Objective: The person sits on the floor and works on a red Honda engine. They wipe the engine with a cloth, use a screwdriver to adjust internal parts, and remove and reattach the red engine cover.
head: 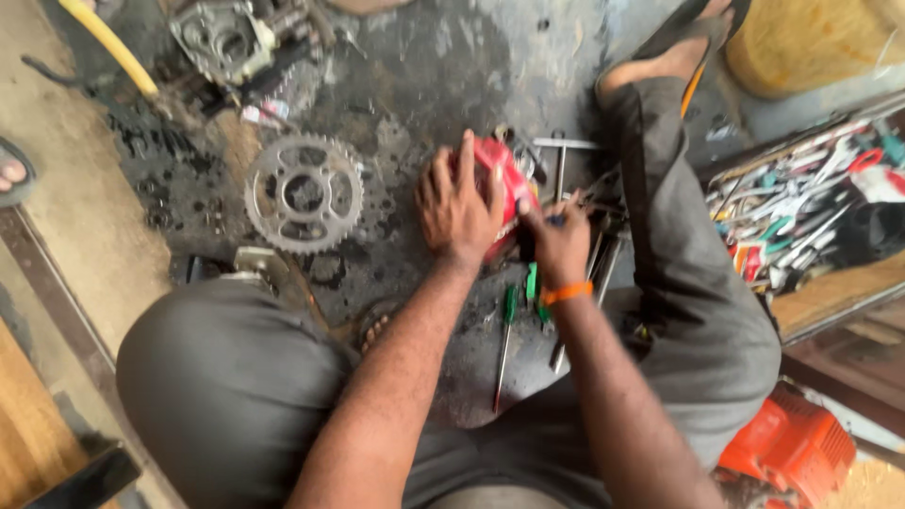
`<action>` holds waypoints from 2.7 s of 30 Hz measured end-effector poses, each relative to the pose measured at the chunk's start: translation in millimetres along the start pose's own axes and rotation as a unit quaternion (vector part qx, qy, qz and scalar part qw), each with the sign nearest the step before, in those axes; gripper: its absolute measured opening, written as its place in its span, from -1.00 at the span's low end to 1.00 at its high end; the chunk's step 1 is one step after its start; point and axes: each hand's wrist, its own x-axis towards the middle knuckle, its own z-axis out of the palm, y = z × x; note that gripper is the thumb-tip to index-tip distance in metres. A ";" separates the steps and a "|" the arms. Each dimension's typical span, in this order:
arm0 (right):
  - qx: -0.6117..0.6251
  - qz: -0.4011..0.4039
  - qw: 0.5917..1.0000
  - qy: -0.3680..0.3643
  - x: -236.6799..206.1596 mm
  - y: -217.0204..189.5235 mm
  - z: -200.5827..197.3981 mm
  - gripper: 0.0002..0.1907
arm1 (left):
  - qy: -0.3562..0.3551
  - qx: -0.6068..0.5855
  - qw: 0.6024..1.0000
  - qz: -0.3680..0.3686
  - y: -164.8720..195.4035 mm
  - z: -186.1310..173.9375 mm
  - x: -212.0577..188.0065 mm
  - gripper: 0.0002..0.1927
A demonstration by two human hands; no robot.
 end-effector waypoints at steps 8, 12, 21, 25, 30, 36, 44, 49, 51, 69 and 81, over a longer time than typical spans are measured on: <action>-0.122 0.005 0.992 0.016 17.0 7.6 8.5 -0.54 | -0.033 -0.044 0.998 -0.007 -3.5 -3.3 -3.0 -0.36; -0.001 0.101 0.995 -0.004 -20.0 45.2 -18.8 -0.65 | -0.021 -0.033 0.999 -0.006 -1.7 -4.9 1.6 -0.35; 0.189 0.147 0.970 0.041 -12.4 51.9 -42.6 -0.92 | -0.029 -0.023 0.999 0.000 -3.3 -1.2 -5.5 -0.39; 0.110 0.007 0.992 0.060 -26.5 19.5 -7.1 -0.90 | -0.039 -0.025 0.999 -0.013 -3.0 -2.7 -3.2 -0.38; -0.170 -0.113 0.969 0.140 -75.5 -8.1 21.8 -0.88 | -0.031 -0.027 0.999 -0.001 -2.3 -2.3 -2.8 -0.37; -0.034 -0.082 0.989 0.121 -45.9 -3.3 15.3 -0.82 | -0.026 -0.026 0.999 -0.001 -1.6 1.1 -2.8 -0.38; 0.216 0.123 0.961 0.119 -63.6 36.9 34.7 -0.83 | -0.026 -0.014 1.000 0.001 -0.2 -0.2 -4.0 -0.39; 0.200 0.122 0.958 0.166 -39.2 54.6 34.4 -0.74 | -0.009 -0.019 1.000 -0.006 1.1 3.3 -6.1 -0.39; 0.234 0.147 0.949 0.153 -41.5 57.3 33.5 -0.70 | -0.022 -0.010 1.000 -0.019 1.8 4.4 -5.7 -0.40; 0.072 0.076 0.978 0.183 -50.3 58.7 38.5 -0.54 | -0.007 -0.028 0.999 -0.015 4.3 5.0 -4.1 -0.42; -0.048 0.012 0.978 0.202 -35.9 41.5 40.0 -0.60 | 0.005 -0.020 1.000 -0.015 4.1 4.4 -2.1 -0.41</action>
